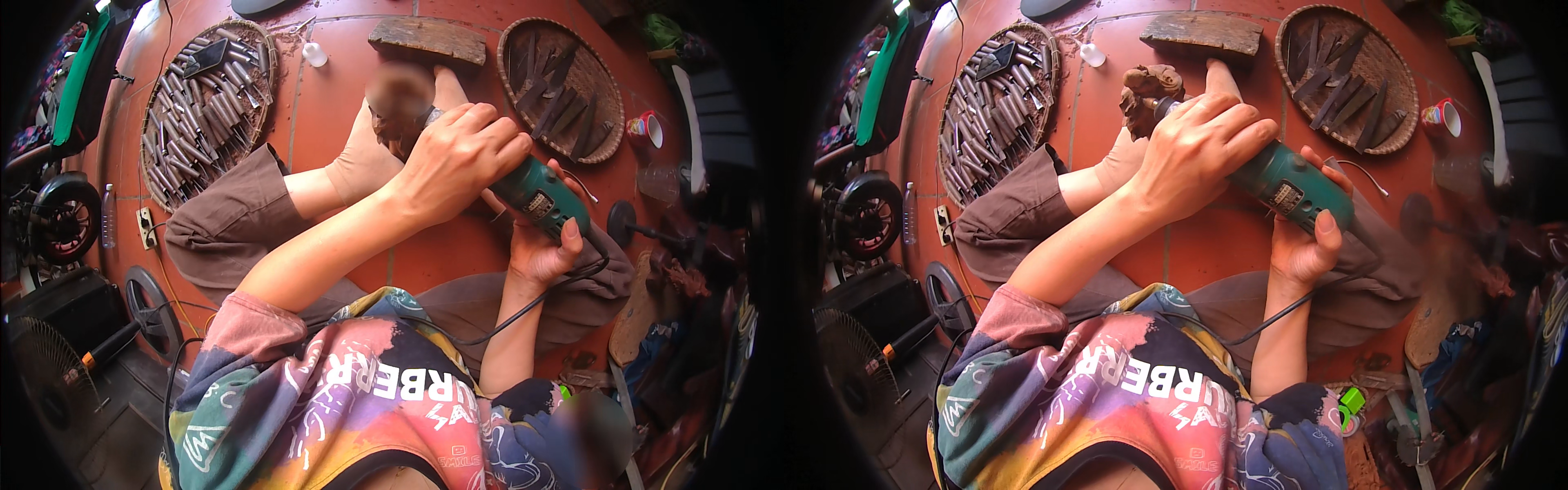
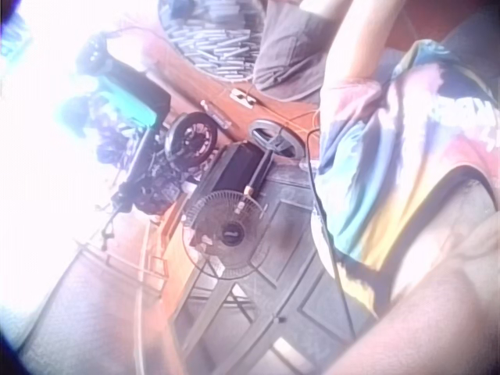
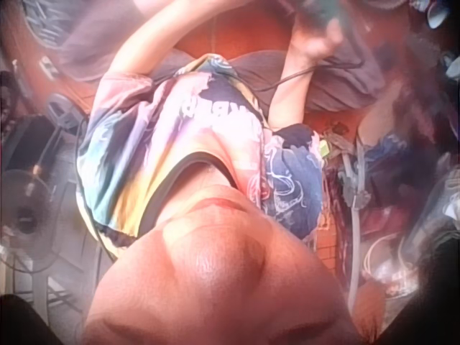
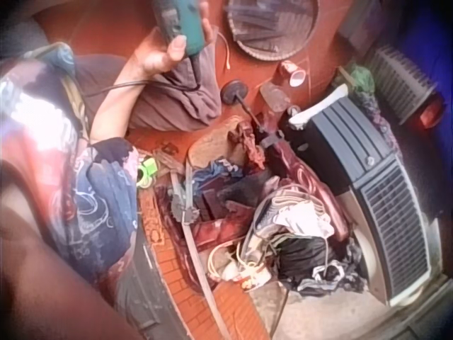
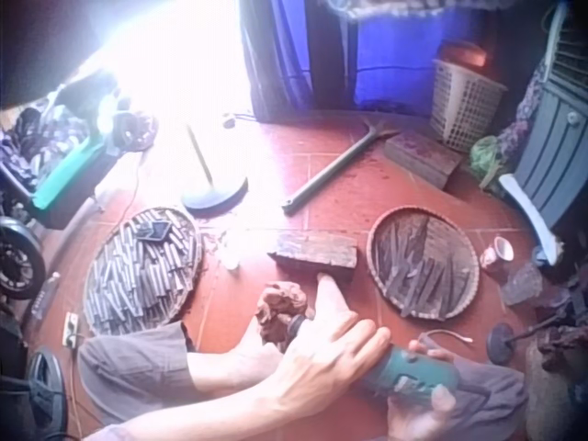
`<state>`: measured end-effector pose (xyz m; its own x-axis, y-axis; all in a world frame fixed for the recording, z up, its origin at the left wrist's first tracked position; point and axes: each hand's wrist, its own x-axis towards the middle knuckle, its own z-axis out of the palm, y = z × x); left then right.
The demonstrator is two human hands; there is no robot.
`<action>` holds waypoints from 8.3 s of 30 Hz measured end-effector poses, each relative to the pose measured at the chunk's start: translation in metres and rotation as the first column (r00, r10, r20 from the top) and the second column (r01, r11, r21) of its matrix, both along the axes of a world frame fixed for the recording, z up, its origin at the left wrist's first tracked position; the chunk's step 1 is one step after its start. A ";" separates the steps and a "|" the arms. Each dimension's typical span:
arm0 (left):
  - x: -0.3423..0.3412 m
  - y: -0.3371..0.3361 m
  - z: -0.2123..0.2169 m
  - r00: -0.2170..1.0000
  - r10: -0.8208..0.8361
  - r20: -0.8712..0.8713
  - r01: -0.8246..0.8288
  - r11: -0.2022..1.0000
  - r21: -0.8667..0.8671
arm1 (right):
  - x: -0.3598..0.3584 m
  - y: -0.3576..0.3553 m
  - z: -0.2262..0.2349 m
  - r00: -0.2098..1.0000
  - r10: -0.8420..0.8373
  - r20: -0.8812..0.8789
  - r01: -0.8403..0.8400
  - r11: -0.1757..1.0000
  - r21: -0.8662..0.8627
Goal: The person uses a rotary tool to carve a piece of wood held between their feet. They rotate the wood and adjust the tool to shape different areas of the object.
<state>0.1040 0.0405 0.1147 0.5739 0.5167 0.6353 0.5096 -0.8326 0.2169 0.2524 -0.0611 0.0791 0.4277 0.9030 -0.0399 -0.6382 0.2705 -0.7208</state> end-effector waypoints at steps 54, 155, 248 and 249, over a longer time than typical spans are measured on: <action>-0.002 -0.001 -0.001 0.996 0.018 0.088 -0.016 0.999 -0.027 | 0.006 0.000 -0.004 0.998 -0.005 0.058 0.002 0.999 0.051; 0.000 0.000 -0.001 0.994 0.003 -0.112 -0.014 0.995 -0.104 | 0.006 0.008 -0.015 0.980 0.082 -0.181 -0.072 0.996 0.061; -0.008 0.001 0.009 0.982 0.013 0.191 0.029 0.976 -0.216 | 0.003 0.005 0.043 0.968 0.035 0.248 -0.015 0.996 -0.084; -0.008 0.000 0.010 0.982 0.016 0.186 0.027 0.974 -0.227 | 0.004 0.005 0.045 0.968 0.043 0.249 -0.021 0.995 -0.093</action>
<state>0.0957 0.0410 0.1245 0.4603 0.6569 0.5971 0.4378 -0.7531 0.4911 0.2565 -0.0563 0.1239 0.4051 0.9142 -0.0156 -0.4417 0.1808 -0.8787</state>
